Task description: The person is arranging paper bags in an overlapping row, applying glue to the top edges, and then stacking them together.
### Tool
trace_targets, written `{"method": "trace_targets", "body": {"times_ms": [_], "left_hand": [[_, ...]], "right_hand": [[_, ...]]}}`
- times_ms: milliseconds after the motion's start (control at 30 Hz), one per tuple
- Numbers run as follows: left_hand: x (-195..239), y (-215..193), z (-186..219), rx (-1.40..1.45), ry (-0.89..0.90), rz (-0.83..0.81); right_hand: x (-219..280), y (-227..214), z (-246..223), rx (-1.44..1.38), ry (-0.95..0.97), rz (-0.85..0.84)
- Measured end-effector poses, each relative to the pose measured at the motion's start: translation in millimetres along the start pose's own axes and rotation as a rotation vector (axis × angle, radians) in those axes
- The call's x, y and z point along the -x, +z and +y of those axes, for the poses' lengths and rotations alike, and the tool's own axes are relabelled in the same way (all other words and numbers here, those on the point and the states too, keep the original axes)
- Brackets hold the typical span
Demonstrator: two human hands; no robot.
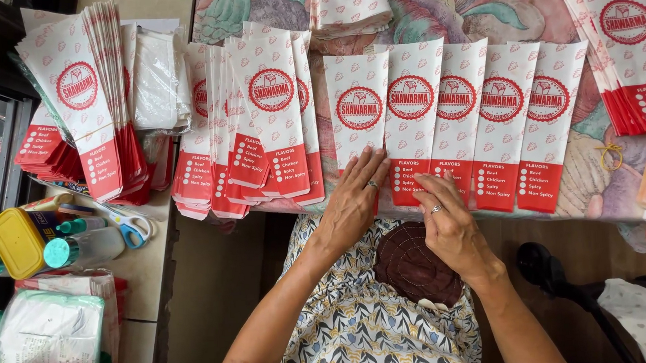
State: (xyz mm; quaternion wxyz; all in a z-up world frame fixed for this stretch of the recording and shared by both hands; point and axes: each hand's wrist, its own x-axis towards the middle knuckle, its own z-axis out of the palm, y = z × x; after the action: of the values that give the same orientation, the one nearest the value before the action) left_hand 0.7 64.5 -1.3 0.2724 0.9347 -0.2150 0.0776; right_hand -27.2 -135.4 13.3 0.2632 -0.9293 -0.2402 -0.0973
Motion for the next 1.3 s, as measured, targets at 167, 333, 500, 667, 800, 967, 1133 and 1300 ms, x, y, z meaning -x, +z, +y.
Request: {"method": "trace_targets", "body": {"times_ms": [167, 333, 500, 667, 800, 967, 1133, 1300], "left_hand": [[-18, 5, -15, 0.032, 0.048, -0.027], [-19, 14, -16, 0.065, 0.098, 0.016], [10, 3, -28, 0.129, 0.206, 0.436], [37, -9, -22, 0.232, 0.202, 0.403], [42, -6, -24, 0.251, 0.206, 0.385], [39, -5, -25, 0.305, 0.2, 0.395], [35, -8, -22, 0.343, 0.168, 0.391], [29, -2, -16, 0.364, 0.027, 0.44]], "right_hand": [[2, 7, 4, -0.001, -0.009, 0.013], [-1, 4, 0, -0.017, -0.015, 0.025], [-4, 3, -11, -0.043, -0.096, 0.179], [-12, 32, -23, -0.071, -0.18, 0.187], [-20, 37, -29, -0.039, -0.182, 0.159], [-19, 36, -25, -0.055, -0.169, 0.166], [-20, 38, -24, -0.087, -0.154, 0.162], [-21, 47, -20, -0.182, -0.009, 0.208]]}}
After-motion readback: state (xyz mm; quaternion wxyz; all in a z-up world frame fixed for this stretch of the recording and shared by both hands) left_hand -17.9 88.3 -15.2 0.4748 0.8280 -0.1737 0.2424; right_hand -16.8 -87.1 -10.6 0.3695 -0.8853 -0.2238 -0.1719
